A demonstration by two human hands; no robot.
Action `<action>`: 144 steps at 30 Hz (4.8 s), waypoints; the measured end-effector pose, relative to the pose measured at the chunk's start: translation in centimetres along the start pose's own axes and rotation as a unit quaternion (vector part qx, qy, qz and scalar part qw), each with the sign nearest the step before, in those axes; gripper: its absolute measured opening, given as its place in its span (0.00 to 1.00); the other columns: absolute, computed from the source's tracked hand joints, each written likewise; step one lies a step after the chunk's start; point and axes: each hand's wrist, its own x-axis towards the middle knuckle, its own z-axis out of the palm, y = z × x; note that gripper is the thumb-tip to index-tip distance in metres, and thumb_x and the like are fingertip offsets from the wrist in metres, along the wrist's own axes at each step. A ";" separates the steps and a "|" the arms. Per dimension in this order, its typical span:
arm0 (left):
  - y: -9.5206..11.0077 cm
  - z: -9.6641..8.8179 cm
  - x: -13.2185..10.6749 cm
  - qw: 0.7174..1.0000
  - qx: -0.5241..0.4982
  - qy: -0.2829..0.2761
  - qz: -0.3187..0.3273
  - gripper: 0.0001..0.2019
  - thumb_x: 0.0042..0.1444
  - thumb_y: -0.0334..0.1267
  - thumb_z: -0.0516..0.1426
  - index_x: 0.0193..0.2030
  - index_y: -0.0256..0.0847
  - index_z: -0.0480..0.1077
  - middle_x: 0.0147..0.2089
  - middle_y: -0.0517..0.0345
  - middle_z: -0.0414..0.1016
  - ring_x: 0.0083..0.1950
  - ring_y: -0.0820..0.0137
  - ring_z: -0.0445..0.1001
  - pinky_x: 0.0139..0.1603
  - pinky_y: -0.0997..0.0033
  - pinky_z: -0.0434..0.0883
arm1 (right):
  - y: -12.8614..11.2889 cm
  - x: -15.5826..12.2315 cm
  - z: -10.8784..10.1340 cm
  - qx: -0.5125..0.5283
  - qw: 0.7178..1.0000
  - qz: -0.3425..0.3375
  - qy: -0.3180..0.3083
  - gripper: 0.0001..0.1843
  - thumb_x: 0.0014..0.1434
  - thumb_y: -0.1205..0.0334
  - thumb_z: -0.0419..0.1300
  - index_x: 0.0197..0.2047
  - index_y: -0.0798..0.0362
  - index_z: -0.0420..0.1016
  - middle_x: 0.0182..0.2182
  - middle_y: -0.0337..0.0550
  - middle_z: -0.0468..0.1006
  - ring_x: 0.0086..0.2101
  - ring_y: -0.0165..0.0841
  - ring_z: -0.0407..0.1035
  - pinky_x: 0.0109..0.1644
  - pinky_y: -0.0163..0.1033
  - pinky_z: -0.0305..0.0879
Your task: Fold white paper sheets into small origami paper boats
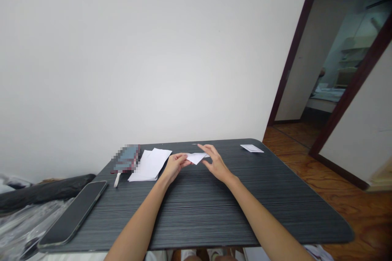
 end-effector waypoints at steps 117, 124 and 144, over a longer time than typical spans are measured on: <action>-0.8 2.1 -1.7 0.653 0.731 -0.012 0.201 0.16 0.52 0.43 0.48 0.33 0.31 0.69 0.38 0.47 0.63 0.42 0.63 0.61 0.44 0.65 0.60 | -1.6 -1.4 -0.5 -0.379 0.893 0.083 -0.227 0.11 0.53 0.66 0.48 0.30 0.60 0.71 0.37 0.53 0.67 0.39 0.37 0.59 0.41 0.38 0.56; -0.9 1.7 -0.6 0.699 0.684 -0.060 0.200 0.12 0.52 0.42 0.50 0.34 0.36 0.69 0.36 0.51 0.65 0.39 0.67 0.65 0.40 0.71 0.63 | -0.9 -1.9 0.0 -0.306 0.932 0.039 -0.188 0.11 0.53 0.65 0.49 0.31 0.56 0.72 0.34 0.48 0.67 0.38 0.34 0.61 0.42 0.36 0.56; -1.4 3.6 -1.3 0.779 0.576 -0.002 0.247 0.11 0.53 0.33 0.46 0.31 0.36 0.70 0.26 0.54 0.71 0.27 0.72 0.68 0.31 0.75 0.64 | -0.4 -1.4 2.6 -0.152 0.974 0.164 -0.020 0.15 0.52 0.61 0.48 0.23 0.55 0.72 0.21 0.45 0.74 0.23 0.32 0.66 0.26 0.33 0.55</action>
